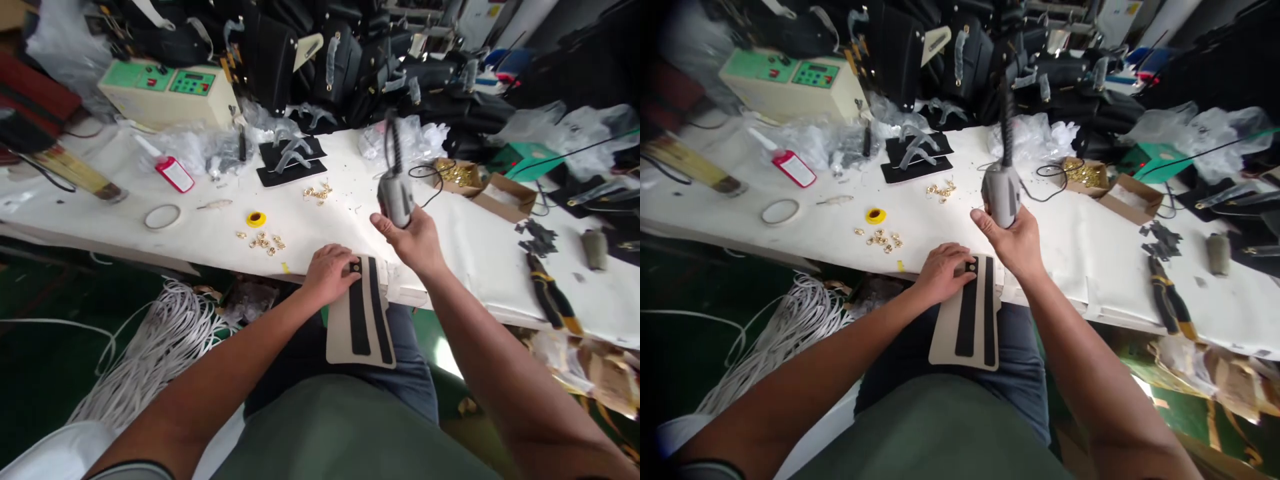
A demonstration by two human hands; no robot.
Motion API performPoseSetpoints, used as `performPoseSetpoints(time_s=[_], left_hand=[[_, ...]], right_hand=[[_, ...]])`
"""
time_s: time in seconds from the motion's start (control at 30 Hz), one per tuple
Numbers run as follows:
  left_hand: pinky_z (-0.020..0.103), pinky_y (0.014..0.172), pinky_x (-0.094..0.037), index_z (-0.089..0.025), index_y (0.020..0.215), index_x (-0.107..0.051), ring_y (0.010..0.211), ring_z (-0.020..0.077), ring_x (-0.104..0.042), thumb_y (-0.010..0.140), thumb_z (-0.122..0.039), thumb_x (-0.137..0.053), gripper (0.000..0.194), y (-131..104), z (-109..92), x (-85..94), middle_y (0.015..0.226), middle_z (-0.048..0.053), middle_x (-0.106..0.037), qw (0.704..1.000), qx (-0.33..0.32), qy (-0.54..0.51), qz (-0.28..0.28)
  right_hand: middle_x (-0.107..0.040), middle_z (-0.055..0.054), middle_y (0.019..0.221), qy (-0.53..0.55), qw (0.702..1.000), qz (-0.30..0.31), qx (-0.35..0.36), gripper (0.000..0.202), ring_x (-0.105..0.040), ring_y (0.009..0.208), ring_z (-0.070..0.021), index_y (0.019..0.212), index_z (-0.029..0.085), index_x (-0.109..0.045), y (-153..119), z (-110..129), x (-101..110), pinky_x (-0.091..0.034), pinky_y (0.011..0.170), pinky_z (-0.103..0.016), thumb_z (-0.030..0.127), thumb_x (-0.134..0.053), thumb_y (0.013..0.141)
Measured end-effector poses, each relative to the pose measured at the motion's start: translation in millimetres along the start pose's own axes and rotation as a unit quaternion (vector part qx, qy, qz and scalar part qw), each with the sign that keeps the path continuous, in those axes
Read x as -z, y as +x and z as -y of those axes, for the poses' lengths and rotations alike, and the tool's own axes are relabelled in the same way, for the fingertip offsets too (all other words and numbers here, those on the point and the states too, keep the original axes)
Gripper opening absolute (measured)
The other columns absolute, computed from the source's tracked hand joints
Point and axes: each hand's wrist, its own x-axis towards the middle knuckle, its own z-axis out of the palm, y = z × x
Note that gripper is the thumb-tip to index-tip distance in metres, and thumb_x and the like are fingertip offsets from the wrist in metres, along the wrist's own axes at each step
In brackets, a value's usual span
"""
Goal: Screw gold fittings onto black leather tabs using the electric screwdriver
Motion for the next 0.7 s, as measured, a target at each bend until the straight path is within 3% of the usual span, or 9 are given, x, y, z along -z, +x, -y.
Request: performPoseSetpoints(time_s=[0.07, 0.17, 0.27, 0.37, 0.47, 0.53, 0.6, 0.7], left_hand=[[0.048, 0.115, -0.045, -0.025, 0.119, -0.072, 0.133, 0.0288, -0.058, 0.087, -0.030, -0.082, 0.034, 1, -1, 1.4, 0.133, 0.004, -0.072, 1.000, 0.005, 0.010, 0.005], [0.050, 0.116, -0.044, -0.021, 0.132, -0.066, 0.132, 0.0308, -0.058, 0.087, -0.033, -0.082, 0.049, 3, -2, 3.4, 0.135, 0.008, -0.071, 0.999, 0.015, 0.037, 0.006], [0.054, 0.114, -0.045, -0.021, 0.135, -0.063, 0.130, 0.0341, -0.057, 0.087, -0.041, -0.082, 0.056, 5, -1, 4.0, 0.132, 0.009, -0.071, 0.997, 0.030, 0.067, 0.013], [0.056, 0.110, -0.048, -0.022, 0.137, -0.061, 0.128, 0.0362, -0.058, 0.084, -0.042, -0.085, 0.061, 7, 0, 2.4, 0.130, 0.010, -0.070, 0.997, 0.039, 0.070, 0.009], [0.052, 0.109, -0.052, -0.024, 0.140, -0.057, 0.127, 0.0333, -0.060, 0.080, -0.032, -0.089, 0.068, 6, 0, -0.5, 0.130, 0.009, -0.065, 0.999, 0.020, 0.034, -0.017], [0.048, 0.109, -0.055, -0.027, 0.144, -0.053, 0.126, 0.0298, -0.062, 0.079, -0.024, -0.089, 0.075, 4, -1, -2.3, 0.131, 0.008, -0.061, 0.999, -0.004, -0.004, -0.036], [0.045, 0.108, -0.056, -0.030, 0.147, -0.049, 0.125, 0.0275, -0.064, 0.079, -0.019, -0.089, 0.080, 0, -2, -3.8, 0.132, 0.007, -0.058, 0.998, -0.031, -0.031, -0.051], [0.044, 0.106, -0.058, -0.032, 0.149, -0.047, 0.123, 0.0269, -0.065, 0.079, -0.014, -0.088, 0.084, -8, -5, -4.4, 0.132, 0.007, -0.056, 0.995, -0.073, -0.039, -0.058]], right_hand=[[-0.073, -0.005, 0.084, -0.164, 0.985, 0.038, -0.032, 0.054, -0.068, 0.078, -0.0243, 0.115, 0.021, -0.071, 6, -17, 20, -0.053, 0.070, -0.035, 0.067, -0.070, 0.087], [-0.076, -0.011, 0.113, -0.349, 0.926, 0.112, -0.089, 0.057, -0.072, 0.099, -0.0311, 0.137, 0.023, -0.065, 10, -55, 42, -0.053, 0.083, -0.039, 0.056, -0.063, 0.092], [-0.069, -0.016, 0.136, -0.420, 0.891, 0.130, -0.113, 0.060, -0.070, 0.113, -0.0343, 0.146, 0.023, -0.061, 7, -87, 55, -0.053, 0.089, -0.042, 0.051, -0.060, 0.093], [-0.068, -0.018, 0.135, -0.443, 0.886, 0.098, -0.089, 0.058, -0.067, 0.117, -0.0375, 0.143, 0.020, -0.064, -5, -97, 59, -0.053, 0.093, -0.047, 0.050, -0.062, 0.093], [-0.070, -0.019, 0.128, -0.407, 0.913, 0.026, -0.006, 0.053, -0.064, 0.121, -0.0387, 0.137, 0.018, -0.069, -24, -90, 51, -0.052, 0.101, -0.052, 0.049, -0.063, 0.095], [-0.070, -0.017, 0.130, -0.314, 0.947, 0.022, 0.063, 0.051, -0.063, 0.124, -0.0355, 0.136, 0.018, -0.069, -37, -83, 39, -0.051, 0.106, -0.050, 0.049, -0.063, 0.096], [-0.070, -0.016, 0.133, -0.207, 0.969, 0.082, 0.105, 0.051, -0.065, 0.122, -0.0316, 0.136, 0.019, -0.069, -45, -77, 25, -0.051, 0.106, -0.046, 0.048, -0.066, 0.095], [-0.076, -0.009, 0.113, -0.094, 0.975, 0.195, 0.045, 0.041, -0.069, 0.095, -0.0240, 0.125, 0.020, -0.074, -50, -72, 12, -0.056, 0.086, -0.037, 0.040, -0.070, 0.090]])
